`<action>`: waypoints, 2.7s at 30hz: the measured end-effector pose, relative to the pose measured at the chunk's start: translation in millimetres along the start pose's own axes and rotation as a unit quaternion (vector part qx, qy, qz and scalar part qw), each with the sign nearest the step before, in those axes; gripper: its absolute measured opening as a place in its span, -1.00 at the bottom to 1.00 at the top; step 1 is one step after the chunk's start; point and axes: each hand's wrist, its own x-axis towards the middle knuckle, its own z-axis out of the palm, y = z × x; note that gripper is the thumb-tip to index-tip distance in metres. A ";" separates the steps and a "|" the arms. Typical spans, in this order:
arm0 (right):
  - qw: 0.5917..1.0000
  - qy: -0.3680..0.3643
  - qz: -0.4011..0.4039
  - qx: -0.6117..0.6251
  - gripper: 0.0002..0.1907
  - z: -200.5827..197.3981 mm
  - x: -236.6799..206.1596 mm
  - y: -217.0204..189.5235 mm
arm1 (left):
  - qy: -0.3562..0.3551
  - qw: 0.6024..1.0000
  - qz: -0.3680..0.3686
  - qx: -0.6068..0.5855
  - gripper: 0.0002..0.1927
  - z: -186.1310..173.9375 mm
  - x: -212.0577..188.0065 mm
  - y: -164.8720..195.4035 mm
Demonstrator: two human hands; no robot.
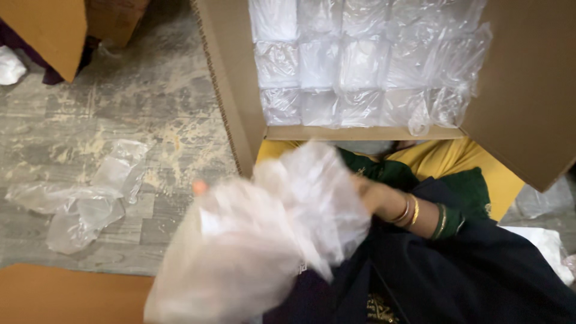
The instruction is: The person sits on the floor and packs plastic-wrapped cups into a large cardboard box, picking each wrapped cup from a pile beside them and arranging it in the box. They occasionally reposition the box and reach for more wrapped cups from the floor to fill the box.
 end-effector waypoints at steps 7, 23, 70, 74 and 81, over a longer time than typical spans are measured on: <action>0.923 0.342 -0.092 0.150 -0.16 -107.7 -25.8 -2.0 | 0.003 0.999 -0.043 0.005 0.10 20.0 2.4 -14.0; 0.650 0.303 -0.073 -0.693 0.12 -172.3 96.8 1.2 | -0.077 0.991 -0.021 0.105 0.06 29.0 -6.2 -33.3; 0.452 0.214 0.131 -0.856 -0.24 -222.3 42.4 46.6 | 0.042 0.613 -0.506 0.606 0.06 -421.2 23.2 -324.7; 0.459 0.217 0.111 -0.854 -0.23 -217.6 43.0 47.7 | 0.029 0.588 -0.533 0.608 0.23 -432.5 10.9 -330.4; 0.464 0.234 0.114 -0.847 -0.25 -212.9 47.7 51.7 | 0.021 0.666 -0.458 0.589 0.05 -381.0 -39.7 -356.8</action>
